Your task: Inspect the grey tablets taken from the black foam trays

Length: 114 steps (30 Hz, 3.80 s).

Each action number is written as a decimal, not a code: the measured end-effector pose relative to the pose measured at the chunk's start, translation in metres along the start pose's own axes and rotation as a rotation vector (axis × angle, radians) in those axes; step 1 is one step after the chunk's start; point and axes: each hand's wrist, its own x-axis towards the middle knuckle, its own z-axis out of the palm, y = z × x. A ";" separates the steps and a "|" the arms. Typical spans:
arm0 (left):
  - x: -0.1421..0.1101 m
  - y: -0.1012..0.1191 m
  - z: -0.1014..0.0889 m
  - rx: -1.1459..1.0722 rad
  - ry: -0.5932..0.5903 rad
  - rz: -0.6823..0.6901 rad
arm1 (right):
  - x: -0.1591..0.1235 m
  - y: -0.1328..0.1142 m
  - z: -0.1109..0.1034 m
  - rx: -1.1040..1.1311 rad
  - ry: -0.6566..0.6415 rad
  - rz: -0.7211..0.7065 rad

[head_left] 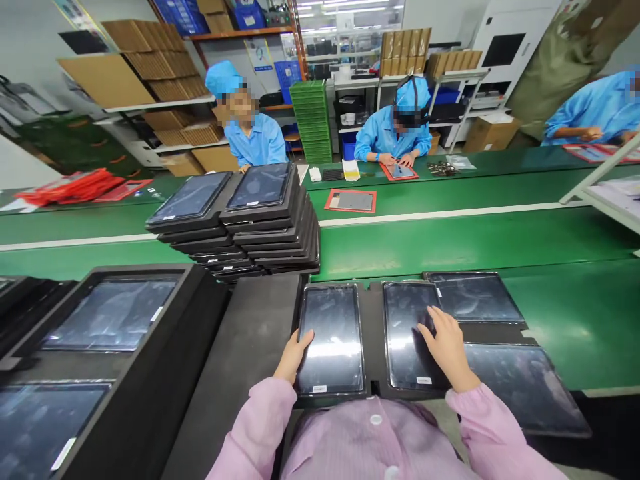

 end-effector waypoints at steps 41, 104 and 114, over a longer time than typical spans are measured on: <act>0.012 -0.006 -0.007 0.204 0.115 0.289 | -0.015 -0.101 -0.004 0.369 -0.586 -1.099; -0.005 -0.010 -0.017 0.202 0.014 0.466 | 0.043 -0.102 0.000 0.378 -0.617 0.278; -0.022 -0.041 -0.027 0.599 -0.021 0.653 | 0.055 -0.136 0.043 0.664 -0.626 0.483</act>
